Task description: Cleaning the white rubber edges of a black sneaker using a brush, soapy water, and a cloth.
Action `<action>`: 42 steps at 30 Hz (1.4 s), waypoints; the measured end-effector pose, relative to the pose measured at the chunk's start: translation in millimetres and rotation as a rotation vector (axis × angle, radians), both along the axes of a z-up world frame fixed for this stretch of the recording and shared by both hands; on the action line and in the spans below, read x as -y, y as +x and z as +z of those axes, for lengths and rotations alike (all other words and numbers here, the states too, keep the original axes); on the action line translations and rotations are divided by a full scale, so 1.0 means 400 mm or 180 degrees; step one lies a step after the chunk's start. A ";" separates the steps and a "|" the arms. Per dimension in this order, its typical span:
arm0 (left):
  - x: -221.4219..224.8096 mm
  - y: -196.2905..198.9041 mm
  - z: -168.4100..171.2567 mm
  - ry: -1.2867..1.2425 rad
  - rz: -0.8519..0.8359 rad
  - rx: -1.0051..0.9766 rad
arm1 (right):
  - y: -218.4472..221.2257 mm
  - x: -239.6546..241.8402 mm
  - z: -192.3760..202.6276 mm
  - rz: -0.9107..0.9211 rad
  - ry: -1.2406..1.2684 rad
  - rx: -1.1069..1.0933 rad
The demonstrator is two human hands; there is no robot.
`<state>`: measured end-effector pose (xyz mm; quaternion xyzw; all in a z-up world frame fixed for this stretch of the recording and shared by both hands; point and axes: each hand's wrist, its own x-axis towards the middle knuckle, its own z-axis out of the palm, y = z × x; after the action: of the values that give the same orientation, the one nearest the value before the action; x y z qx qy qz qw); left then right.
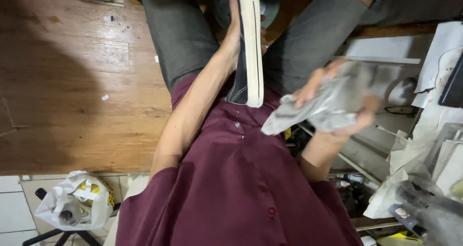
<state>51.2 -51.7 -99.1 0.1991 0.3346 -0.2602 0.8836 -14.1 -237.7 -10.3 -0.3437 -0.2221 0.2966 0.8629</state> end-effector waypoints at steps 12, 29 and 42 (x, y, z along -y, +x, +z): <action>0.021 -0.034 -0.005 0.0777 0.0585 0.1029 | 0.103 -0.151 -0.116 -0.2636 -0.4481 0.1255; -0.009 0.015 -0.227 0.1758 0.0018 -0.0072 | 0.050 -0.176 -0.075 -0.1298 -0.3546 0.2556; 0.061 0.030 -0.257 0.1623 0.0555 0.0016 | 0.040 -0.232 -0.208 -0.3858 -0.2560 0.4002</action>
<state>63.1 -76.3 -202.0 0.3862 0.4030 -0.0899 0.8248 2.1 -144.9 -93.6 -0.7665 -0.3104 -0.3844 0.4103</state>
